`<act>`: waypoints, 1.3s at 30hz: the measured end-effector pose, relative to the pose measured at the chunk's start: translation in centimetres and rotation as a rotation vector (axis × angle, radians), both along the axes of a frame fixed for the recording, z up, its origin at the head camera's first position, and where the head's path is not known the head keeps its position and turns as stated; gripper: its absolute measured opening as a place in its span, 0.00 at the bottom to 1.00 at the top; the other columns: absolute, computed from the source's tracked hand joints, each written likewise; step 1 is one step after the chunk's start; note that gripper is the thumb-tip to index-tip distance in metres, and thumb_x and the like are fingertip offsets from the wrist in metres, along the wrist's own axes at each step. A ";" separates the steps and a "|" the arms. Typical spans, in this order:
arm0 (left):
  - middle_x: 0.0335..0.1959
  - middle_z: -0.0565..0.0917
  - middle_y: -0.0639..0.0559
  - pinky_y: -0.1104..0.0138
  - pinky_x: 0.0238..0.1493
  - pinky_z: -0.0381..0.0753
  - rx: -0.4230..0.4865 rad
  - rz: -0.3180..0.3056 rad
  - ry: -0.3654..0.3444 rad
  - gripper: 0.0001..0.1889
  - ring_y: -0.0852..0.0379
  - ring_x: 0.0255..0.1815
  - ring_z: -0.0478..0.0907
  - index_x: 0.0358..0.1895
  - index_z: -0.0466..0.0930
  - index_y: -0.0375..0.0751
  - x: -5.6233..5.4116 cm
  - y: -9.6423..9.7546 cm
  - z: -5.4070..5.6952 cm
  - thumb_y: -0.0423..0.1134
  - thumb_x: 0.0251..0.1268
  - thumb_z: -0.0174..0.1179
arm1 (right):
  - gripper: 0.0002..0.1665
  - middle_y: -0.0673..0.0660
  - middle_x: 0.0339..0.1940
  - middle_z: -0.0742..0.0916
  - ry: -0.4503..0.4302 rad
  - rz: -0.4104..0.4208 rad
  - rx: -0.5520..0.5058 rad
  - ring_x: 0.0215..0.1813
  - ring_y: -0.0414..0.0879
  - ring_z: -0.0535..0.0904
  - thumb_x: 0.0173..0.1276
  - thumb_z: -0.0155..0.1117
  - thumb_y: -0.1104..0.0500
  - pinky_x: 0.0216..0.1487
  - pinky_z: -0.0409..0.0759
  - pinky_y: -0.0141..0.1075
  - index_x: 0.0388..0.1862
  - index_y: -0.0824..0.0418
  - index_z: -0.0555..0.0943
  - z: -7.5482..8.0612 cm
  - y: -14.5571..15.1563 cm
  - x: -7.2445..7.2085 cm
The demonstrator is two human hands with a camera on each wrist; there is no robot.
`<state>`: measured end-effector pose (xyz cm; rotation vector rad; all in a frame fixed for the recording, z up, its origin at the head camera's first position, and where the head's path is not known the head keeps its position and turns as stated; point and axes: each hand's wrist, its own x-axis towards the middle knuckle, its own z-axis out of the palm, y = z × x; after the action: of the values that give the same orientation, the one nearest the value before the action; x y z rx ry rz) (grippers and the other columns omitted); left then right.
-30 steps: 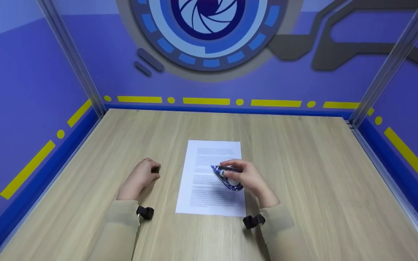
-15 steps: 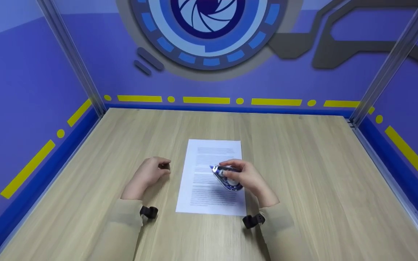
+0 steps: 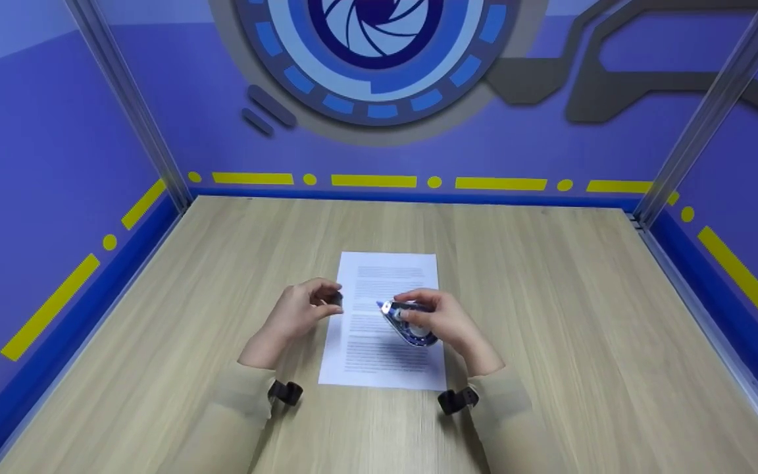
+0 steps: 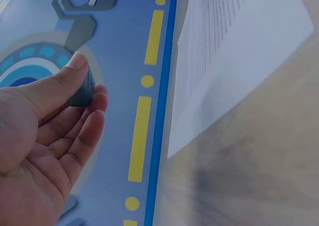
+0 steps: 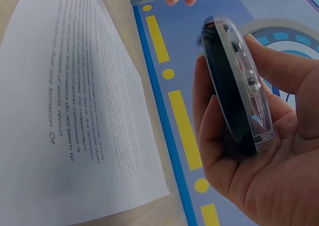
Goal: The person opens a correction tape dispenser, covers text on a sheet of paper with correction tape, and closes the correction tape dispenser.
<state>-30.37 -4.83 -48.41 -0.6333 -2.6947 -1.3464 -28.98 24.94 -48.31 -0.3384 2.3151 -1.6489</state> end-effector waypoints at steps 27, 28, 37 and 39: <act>0.46 0.91 0.45 0.67 0.48 0.88 0.035 -0.179 0.136 0.17 0.51 0.44 0.89 0.53 0.88 0.36 1.2 2.9 -0.8 0.33 0.59 0.73 | 0.24 0.63 0.54 0.88 -0.004 0.095 0.028 0.46 0.38 0.82 0.71 0.68 0.59 0.44 0.82 0.30 0.63 0.69 0.81 -0.3 -1.4 0.3; 0.46 0.91 0.45 0.68 0.49 0.88 0.027 -0.184 0.142 0.17 0.52 0.44 0.89 0.53 0.88 0.36 1.2 3.0 -0.8 0.34 0.59 0.73 | 0.24 0.64 0.55 0.88 -0.005 0.098 0.029 0.46 0.38 0.82 0.71 0.68 0.59 0.44 0.82 0.30 0.63 0.69 0.81 -0.4 -1.4 0.3; 0.48 0.91 0.48 0.69 0.53 0.87 -0.066 -0.221 0.148 0.18 0.53 0.46 0.88 0.54 0.88 0.40 1.4 3.3 -0.8 0.36 0.60 0.73 | 0.24 0.69 0.58 0.86 -0.009 0.104 0.041 0.49 0.41 0.81 0.71 0.68 0.59 0.48 0.81 0.30 0.63 0.69 0.81 -0.5 -1.5 0.3; 0.48 0.91 0.48 0.69 0.53 0.87 -0.073 -0.229 0.153 0.18 0.53 0.47 0.88 0.54 0.88 0.40 1.4 3.4 -0.7 0.37 0.60 0.73 | 0.24 0.70 0.58 0.86 -0.008 0.103 0.040 0.48 0.41 0.81 0.71 0.69 0.59 0.48 0.81 0.30 0.62 0.69 0.81 -0.6 -1.5 0.3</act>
<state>-28.96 -1.43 -49.14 -1.0353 -2.6226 -1.1905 -28.63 23.45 -48.86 -0.4338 2.2815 -1.5500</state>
